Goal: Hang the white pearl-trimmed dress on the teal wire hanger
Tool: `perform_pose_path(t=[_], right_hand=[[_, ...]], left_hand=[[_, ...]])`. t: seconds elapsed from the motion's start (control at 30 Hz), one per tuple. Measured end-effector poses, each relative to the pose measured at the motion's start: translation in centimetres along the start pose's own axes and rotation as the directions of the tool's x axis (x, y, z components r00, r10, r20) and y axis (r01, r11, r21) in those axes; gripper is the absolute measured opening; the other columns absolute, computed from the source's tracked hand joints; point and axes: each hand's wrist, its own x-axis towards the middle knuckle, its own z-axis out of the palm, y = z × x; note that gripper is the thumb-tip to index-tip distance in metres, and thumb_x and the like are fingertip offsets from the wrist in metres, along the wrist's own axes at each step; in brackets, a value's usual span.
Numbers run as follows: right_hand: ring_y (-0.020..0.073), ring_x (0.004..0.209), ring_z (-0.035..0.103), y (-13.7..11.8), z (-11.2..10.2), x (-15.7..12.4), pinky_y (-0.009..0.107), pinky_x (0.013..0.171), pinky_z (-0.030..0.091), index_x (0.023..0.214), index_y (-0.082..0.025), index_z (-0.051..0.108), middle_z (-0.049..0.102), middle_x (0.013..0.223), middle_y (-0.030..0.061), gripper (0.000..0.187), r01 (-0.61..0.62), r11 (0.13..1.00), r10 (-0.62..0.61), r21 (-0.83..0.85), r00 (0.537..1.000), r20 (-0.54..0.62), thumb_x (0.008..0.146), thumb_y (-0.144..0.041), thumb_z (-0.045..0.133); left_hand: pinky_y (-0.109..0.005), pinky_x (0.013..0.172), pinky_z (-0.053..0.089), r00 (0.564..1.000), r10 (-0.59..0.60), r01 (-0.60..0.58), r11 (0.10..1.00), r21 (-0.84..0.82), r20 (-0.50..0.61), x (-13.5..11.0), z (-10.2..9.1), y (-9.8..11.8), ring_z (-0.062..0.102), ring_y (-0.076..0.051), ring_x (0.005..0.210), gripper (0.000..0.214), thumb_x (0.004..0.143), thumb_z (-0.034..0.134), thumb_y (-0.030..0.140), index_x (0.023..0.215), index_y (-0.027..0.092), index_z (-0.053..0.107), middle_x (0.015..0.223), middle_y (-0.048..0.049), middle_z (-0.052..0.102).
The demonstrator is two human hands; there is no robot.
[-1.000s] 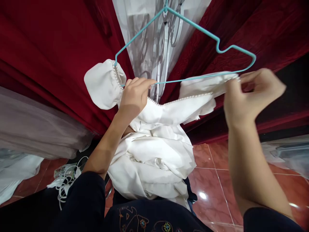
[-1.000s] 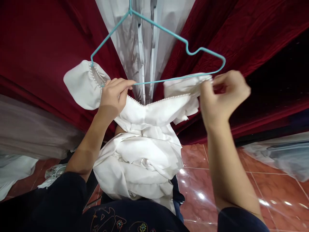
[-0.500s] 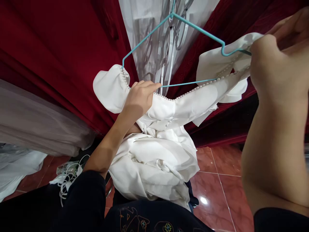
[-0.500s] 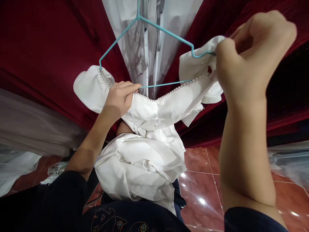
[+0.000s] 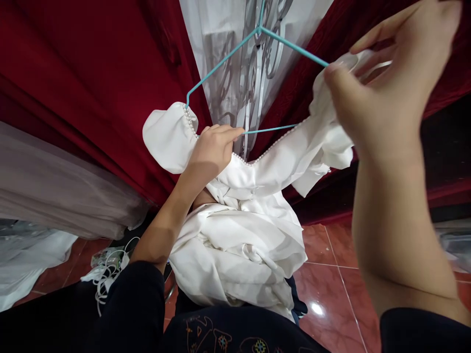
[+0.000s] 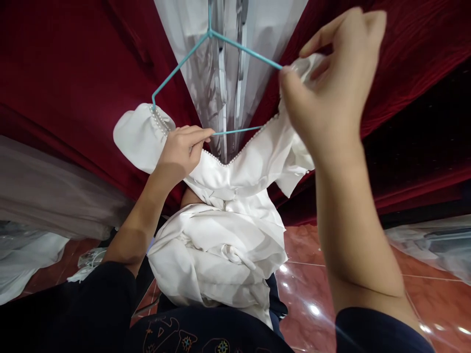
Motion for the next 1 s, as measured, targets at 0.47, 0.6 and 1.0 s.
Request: perform_pose_path(t=[0.47,0.6,1.0], right_hand=[[0.0264,0.108,0.064,-6.3,7.2,-10.4,0.05,0.105,0.043,0.125,-0.027,0.067,0.072,0.114,0.007,0.029,0.014,0.958,-0.059,0.286,0.987,0.148,0.102,-0.03,0.05],[0.0244,0.105,0.064,-7.1,8.0,-10.6,0.05,0.105,0.043,0.116,-0.029,0.071,0.072,0.109,0.0046,0.027,0.013,0.959,-0.035,0.282,0.997,0.072,0.1,-0.026,0.049],[0.0236,0.103,0.069,-6.8,5.8,-9.4,0.048,0.096,0.049,0.11,-0.027,0.074,0.076,0.107,0.0036,0.028,-0.002,0.946,-0.04,0.325,0.991,0.124,0.094,-0.017,0.053]], left_hand=[[-0.054,0.125,0.042,0.892,0.062,0.018,0.985,0.171,-0.448,-1.7,-1.3,-0.9,0.051,-0.026,0.144,0.029,0.112,0.048,0.021,0.124,0.029,0.073,0.14,-0.0049,0.066],[-0.052,0.126,0.038,0.848,0.027,0.107,0.97,0.22,-0.529,-1.2,-3.1,-3.4,0.046,-0.022,0.138,0.035,0.112,0.057,0.024,0.146,0.027,0.055,0.142,-0.0051,0.058],[-0.034,0.106,0.054,0.993,-0.096,0.094,0.995,0.027,0.07,-4.0,-4.2,-1.3,0.068,-0.021,0.126,0.029,0.104,0.056,0.018,0.128,0.025,0.072,0.116,-0.0003,0.078]])
